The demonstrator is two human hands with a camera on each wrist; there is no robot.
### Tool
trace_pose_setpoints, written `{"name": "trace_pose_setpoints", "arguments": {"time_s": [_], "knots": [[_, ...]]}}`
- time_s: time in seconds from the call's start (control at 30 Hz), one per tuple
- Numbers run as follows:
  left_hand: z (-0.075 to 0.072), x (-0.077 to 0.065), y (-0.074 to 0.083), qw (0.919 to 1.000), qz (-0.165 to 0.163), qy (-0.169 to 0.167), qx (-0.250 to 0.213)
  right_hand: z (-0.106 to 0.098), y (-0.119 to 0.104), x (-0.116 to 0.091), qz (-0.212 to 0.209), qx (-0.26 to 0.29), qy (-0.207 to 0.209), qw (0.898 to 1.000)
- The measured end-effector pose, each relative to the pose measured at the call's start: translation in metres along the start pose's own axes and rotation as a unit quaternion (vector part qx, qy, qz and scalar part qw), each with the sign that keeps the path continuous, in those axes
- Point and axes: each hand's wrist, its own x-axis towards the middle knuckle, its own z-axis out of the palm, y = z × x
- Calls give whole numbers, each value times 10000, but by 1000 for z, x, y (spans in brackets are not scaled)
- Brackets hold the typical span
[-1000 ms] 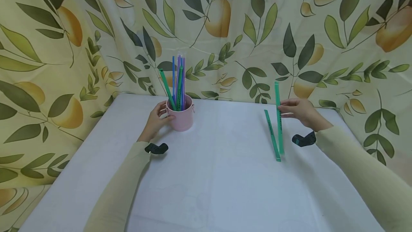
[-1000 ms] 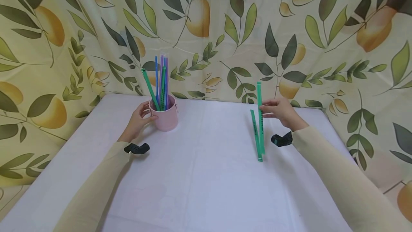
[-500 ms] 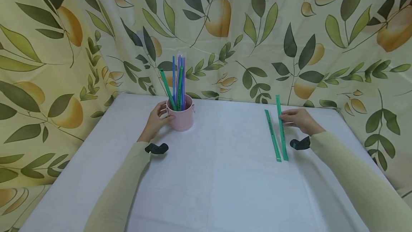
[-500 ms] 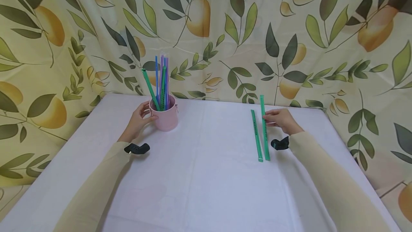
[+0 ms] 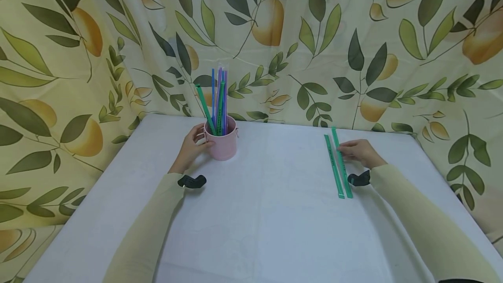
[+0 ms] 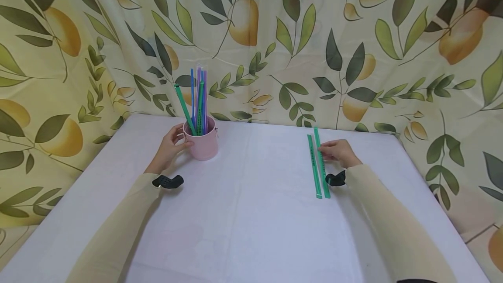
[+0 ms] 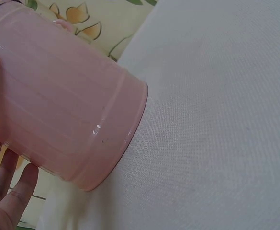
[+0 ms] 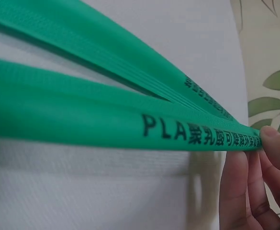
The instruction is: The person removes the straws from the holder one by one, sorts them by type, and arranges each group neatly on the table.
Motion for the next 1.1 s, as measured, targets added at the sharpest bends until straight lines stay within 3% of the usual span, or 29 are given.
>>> {"name": "trace_pose_setpoints", "arguments": {"time_s": [0.6,1.1], "knots": [[1,-1,2,10000,-24,18,-28,9,9,1,263,308,204,9990],[0,0,1,10000,-14,19,-52,12,9,4,143,-1,291,9995]]}}
